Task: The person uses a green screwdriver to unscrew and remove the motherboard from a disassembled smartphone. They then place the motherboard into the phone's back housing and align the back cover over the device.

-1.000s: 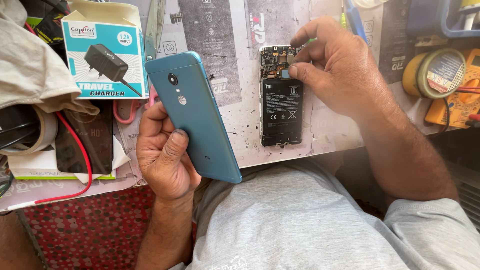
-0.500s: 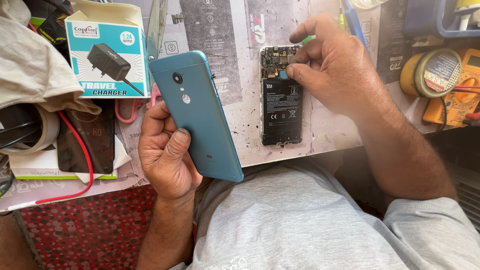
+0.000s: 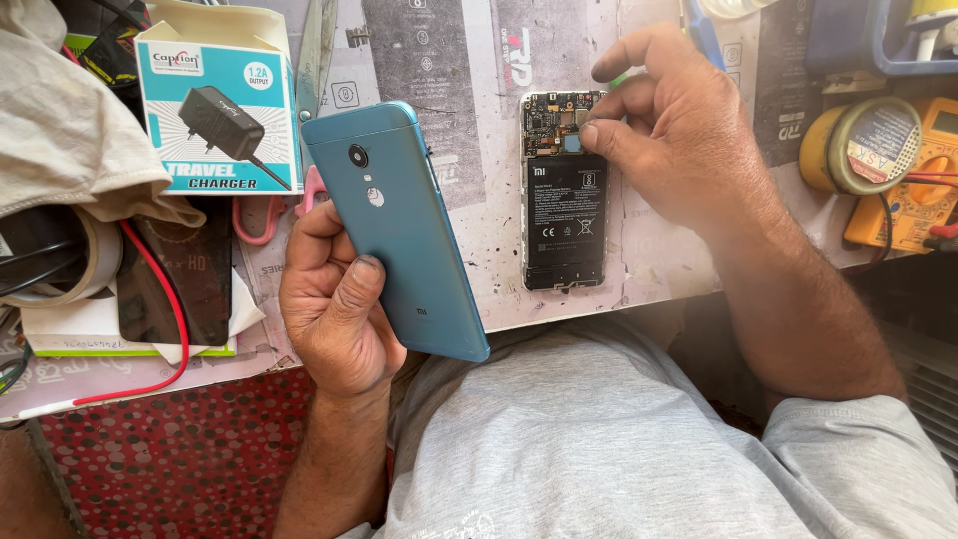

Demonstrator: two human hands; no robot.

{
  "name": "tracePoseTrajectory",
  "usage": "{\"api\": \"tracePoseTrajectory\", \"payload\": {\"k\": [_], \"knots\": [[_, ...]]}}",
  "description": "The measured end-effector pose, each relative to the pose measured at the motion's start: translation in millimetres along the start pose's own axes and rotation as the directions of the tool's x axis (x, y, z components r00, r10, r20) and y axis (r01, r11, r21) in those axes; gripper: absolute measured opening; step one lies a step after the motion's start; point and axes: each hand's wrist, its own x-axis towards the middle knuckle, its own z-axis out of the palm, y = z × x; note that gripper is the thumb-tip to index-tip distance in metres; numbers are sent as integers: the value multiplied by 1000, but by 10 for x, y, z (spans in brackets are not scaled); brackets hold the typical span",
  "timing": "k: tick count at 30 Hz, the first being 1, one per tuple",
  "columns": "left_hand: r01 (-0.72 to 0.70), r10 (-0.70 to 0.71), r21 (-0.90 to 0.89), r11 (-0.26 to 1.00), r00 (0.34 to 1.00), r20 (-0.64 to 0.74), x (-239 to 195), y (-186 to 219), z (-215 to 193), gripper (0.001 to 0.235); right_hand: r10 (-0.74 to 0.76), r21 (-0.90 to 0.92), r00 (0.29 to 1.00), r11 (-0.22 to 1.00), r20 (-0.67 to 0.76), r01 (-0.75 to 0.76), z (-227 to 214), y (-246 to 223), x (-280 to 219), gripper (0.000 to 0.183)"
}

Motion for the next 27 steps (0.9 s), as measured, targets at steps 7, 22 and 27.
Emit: {"api": "tracePoseTrajectory", "payload": {"k": [7,22,27], "knots": [[-8,8,2,1000,1000,7,5,-10,-10,37,-50,-123,999,991,-7,49,-3,19,-8,37],[-9,9,-6,1000,1000,14,4,-11,-18,37,-43,-169,998,985,-39,36,32,-109,-31,29],[-12,12,2,1000,1000,13,-1,-12,-14,36,-63,-223,998,973,-22,56,9,-126,-68,19]]}}
